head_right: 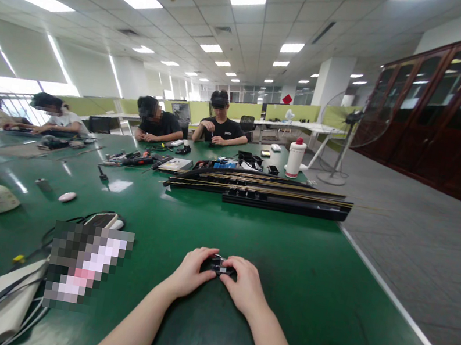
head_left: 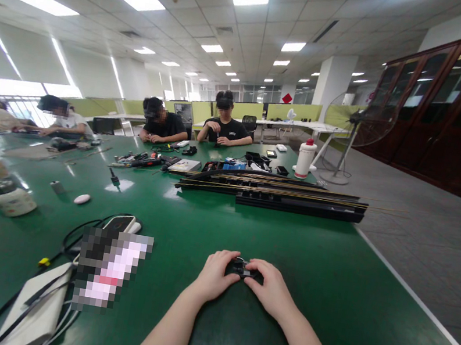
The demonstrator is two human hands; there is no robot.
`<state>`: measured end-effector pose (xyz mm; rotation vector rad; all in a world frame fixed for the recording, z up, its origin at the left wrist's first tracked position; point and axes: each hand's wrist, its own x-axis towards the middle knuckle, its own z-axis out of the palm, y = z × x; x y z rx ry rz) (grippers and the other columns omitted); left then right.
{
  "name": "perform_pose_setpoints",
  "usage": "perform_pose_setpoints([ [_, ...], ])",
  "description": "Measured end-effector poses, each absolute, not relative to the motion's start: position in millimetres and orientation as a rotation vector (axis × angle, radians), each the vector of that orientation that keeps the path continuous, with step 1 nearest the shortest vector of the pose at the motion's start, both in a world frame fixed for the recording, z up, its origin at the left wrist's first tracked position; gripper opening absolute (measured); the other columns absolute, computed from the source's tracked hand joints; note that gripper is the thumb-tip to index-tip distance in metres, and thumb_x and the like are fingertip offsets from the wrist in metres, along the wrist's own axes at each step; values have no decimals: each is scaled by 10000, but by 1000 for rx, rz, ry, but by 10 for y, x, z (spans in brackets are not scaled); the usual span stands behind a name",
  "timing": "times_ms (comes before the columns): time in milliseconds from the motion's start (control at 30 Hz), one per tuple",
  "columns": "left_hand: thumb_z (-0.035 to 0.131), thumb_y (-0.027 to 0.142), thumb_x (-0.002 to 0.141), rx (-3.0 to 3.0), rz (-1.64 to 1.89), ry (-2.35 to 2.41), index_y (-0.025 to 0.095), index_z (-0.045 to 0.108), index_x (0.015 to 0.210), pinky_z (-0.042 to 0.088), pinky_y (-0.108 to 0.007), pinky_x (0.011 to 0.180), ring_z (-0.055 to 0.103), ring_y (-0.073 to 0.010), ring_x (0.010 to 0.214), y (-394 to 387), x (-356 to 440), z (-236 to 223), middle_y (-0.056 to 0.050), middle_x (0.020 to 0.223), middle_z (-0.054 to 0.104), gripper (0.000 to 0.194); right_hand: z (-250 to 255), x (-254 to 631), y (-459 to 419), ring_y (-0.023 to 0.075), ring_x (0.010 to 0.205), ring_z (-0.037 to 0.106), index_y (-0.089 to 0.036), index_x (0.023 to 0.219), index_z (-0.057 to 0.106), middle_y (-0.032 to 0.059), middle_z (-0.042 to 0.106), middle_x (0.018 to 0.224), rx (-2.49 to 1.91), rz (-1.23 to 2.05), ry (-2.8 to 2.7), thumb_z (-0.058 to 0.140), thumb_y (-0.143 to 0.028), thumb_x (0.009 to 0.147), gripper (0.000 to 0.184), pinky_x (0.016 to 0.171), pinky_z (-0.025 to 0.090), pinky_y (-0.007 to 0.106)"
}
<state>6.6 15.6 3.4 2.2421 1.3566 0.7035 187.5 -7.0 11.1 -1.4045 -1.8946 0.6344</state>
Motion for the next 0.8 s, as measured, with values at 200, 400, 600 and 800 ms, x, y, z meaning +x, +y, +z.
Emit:
perform_pose_setpoints([
  [200,612,206,740,2253,716,1344,228,515,1145,377,-375,914,508,-216,1033,153,61,28,-34,1116,588,417,118,1871,-77,230,1020,570,-231,868,650,51,658,1036,-1415,618,-1909,606,-218,699,175,928,396,393],
  [400,589,208,750,2251,716,1363,242,523,1138,378,-377,915,508,-217,1036,161,67,8,-28,1121,587,395,118,1870,-72,225,1003,579,-233,862,649,45,664,1020,-1408,640,-1889,605,-219,705,164,926,404,395],
  [600,589,217,751,2250,712,1355,241,519,1139,376,-372,916,505,-218,1039,156,66,28,-30,1122,585,396,102,1890,-54,216,1020,576,-225,886,645,51,657,1048,-1390,716,-1788,590,-235,716,179,944,403,377],
  [800,580,238,758,2253,710,1359,243,511,1150,367,-376,922,499,-224,1050,151,60,32,-34,1140,575,399,103,1920,-25,221,991,591,-211,933,637,46,670,1013,-1413,831,-1671,588,-300,721,235,925,419,373],
])
